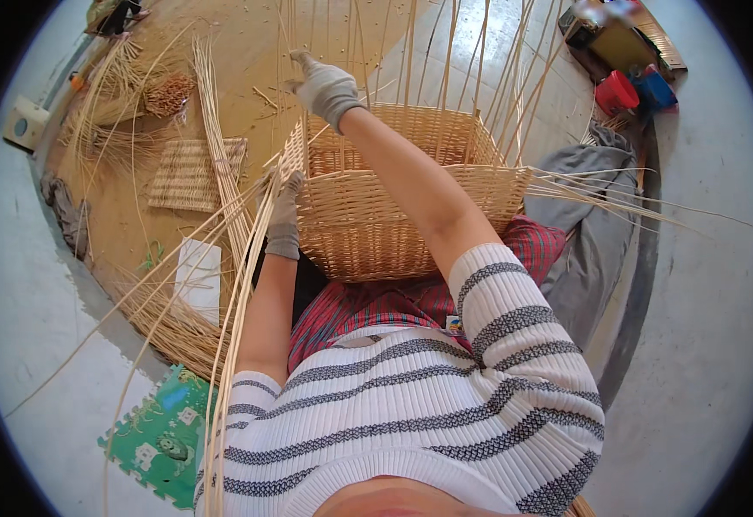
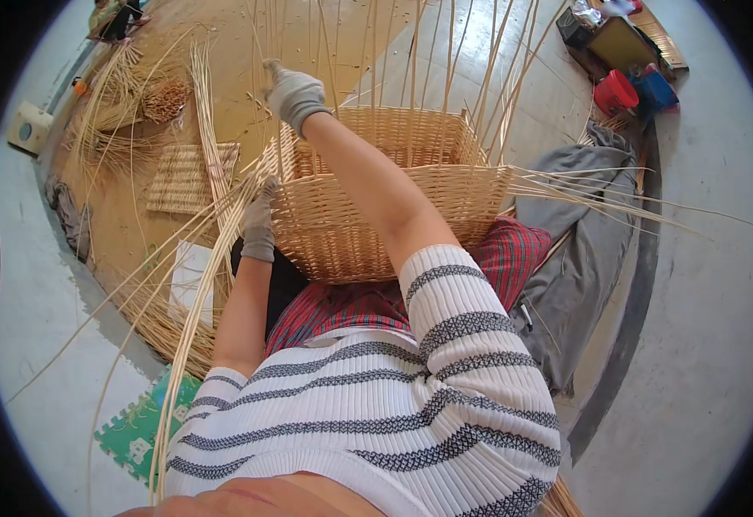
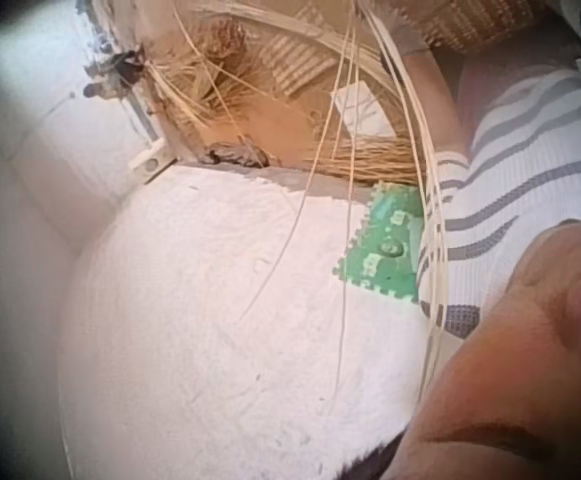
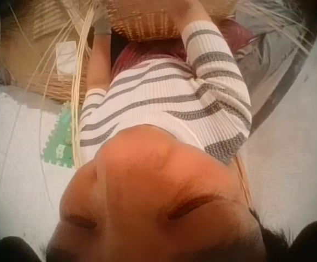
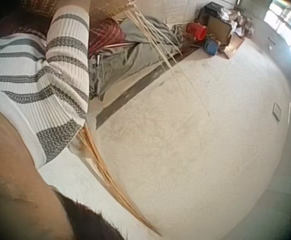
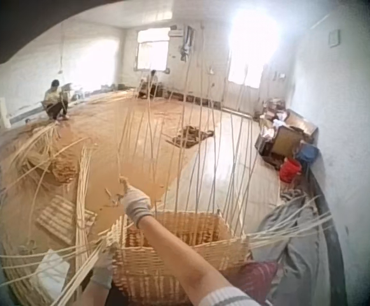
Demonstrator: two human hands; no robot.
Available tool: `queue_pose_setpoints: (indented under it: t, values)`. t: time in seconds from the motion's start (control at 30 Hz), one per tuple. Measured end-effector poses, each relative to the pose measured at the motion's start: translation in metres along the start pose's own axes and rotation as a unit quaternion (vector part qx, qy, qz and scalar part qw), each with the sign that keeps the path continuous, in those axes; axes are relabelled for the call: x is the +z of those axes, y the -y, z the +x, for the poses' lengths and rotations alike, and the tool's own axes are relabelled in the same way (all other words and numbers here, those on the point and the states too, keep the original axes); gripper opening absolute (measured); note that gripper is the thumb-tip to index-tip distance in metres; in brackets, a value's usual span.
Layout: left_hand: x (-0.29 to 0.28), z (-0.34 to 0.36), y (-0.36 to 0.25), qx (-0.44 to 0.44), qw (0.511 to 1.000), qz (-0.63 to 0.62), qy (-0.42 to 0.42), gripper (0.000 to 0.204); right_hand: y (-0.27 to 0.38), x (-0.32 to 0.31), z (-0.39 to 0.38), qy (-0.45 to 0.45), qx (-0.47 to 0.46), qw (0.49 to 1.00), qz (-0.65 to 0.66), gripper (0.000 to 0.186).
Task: Weaving a large wicker basket using hand manipulation and pliers, while measuring progress with a tape.
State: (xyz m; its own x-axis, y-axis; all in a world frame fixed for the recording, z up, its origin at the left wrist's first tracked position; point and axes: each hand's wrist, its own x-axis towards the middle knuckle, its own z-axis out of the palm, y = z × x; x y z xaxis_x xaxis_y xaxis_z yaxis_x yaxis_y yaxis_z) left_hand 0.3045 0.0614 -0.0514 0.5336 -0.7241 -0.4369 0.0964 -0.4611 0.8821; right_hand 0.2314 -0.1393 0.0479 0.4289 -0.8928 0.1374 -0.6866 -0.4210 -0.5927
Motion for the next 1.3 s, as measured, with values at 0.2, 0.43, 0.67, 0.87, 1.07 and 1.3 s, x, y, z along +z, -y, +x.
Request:
queue_pose_setpoints:
  t: [0.2,0.43,0.67,0.87,1.07,1.3]
  values:
    - [-0.006,0.027,0.026,-0.002,0.988,-0.142,0.064,0.069,-0.008,0.023,-0.03,-0.034,-0.007,0.985,0.168,0.076]
    - [0.009,0.043,0.04,0.031,0.989,-0.138,-0.049,0.047,-0.115,0.014,-0.226,-0.171,0.132,0.709,0.671,0.033]
    - [0.04,-0.027,0.035,0.465,0.881,-0.025,-0.081,0.032,-0.138,0.017,-0.236,-0.272,0.225,0.715,0.603,0.017]
    - [0.054,-0.003,-0.032,0.086,0.967,0.145,0.193,0.049,-0.104,0.004,-0.177,-0.294,-0.068,0.846,0.441,0.032]
    - [0.057,-0.001,-0.031,0.068,0.978,0.095,0.175,0.046,-0.101,-0.037,-0.106,-0.211,-0.262,0.856,0.392,0.061]
    - [0.092,-0.055,-0.025,0.348,0.923,0.167,-0.015,0.053,-0.192,-0.042,-0.236,-0.287,0.18,0.817,0.468,0.06]
